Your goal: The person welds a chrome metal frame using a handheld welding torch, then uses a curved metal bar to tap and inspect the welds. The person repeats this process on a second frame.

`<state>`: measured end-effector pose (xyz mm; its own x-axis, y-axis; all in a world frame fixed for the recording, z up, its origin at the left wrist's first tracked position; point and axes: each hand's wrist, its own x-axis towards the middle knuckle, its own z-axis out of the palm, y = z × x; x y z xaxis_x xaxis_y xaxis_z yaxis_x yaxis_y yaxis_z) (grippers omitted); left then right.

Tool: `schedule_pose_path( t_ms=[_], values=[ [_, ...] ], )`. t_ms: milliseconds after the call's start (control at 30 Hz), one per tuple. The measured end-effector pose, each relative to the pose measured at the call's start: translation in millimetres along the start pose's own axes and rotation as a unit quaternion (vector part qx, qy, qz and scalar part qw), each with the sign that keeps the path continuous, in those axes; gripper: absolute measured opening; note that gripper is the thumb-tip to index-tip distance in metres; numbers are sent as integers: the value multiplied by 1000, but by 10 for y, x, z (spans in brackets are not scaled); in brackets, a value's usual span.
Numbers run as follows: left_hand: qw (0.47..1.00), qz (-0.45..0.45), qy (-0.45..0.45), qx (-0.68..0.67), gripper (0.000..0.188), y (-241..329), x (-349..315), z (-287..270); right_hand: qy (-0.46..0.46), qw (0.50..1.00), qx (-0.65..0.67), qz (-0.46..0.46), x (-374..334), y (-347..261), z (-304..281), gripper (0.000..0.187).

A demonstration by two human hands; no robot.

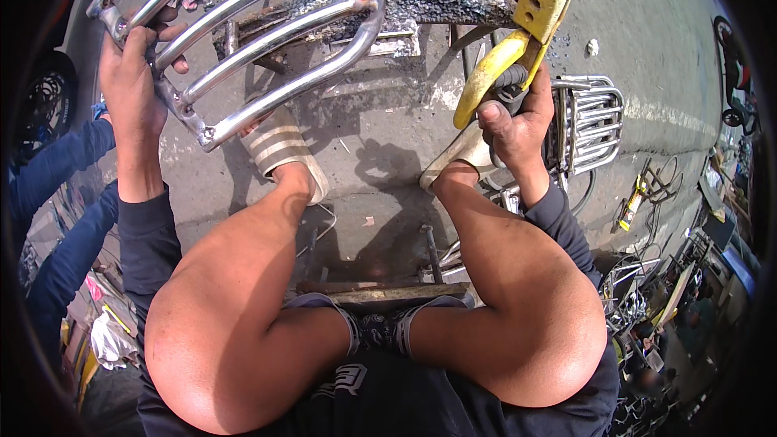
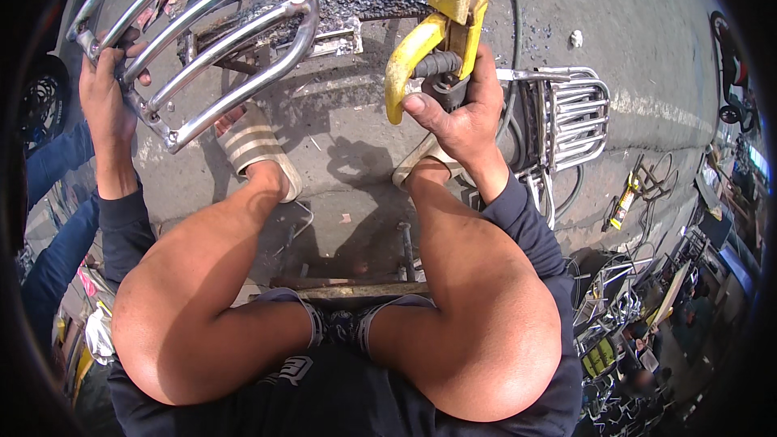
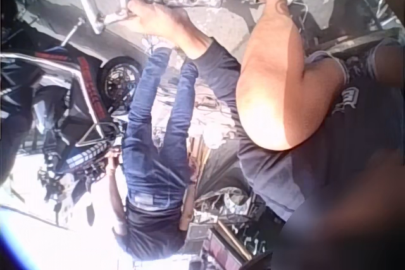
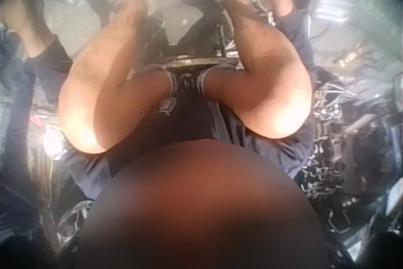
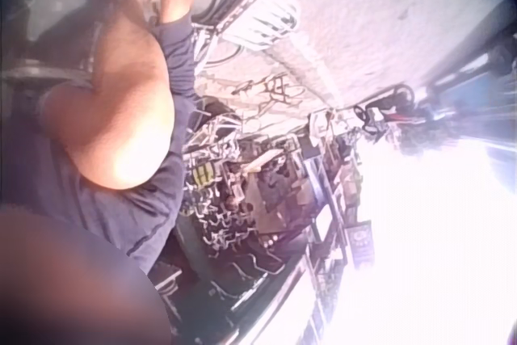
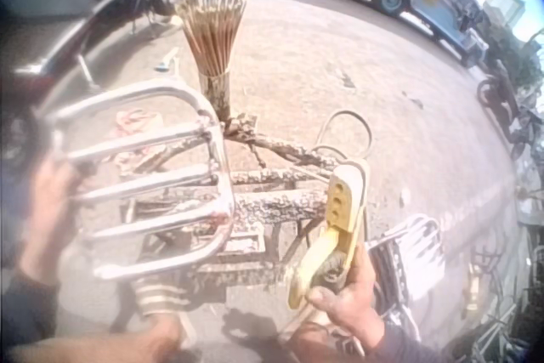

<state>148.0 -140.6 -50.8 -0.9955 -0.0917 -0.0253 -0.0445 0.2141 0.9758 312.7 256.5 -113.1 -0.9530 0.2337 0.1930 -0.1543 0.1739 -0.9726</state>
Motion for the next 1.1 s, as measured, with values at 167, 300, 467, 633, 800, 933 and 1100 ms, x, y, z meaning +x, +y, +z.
schedule_pose_path(
  t_ms=[167,300,467,633,800,933,1100],
  values=[
    [1000,-30,-3,-7,35,-15,9,14,112,981,118,105,-54,29,-257,47],
    [1000,-27,-8,-12,36,0,-21,17,203,969,81,118,-125,70,-427,39],
    [999,-32,-18,-28,37,21,-45,42,213,963,-36,161,-198,303,-625,53],
    [998,-52,-20,-27,34,16,-69,30,155,953,-157,207,-95,692,-793,76],
    [998,-55,-16,-30,32,-22,-83,34,105,941,-239,216,210,1129,-989,85],
    [997,-49,-11,-59,27,74,-82,-15,97,941,-301,119,292,1511,-944,90],
    [996,54,75,-17,24,506,-126,-595,91,938,-297,156,132,1658,-756,92]
  ],
)
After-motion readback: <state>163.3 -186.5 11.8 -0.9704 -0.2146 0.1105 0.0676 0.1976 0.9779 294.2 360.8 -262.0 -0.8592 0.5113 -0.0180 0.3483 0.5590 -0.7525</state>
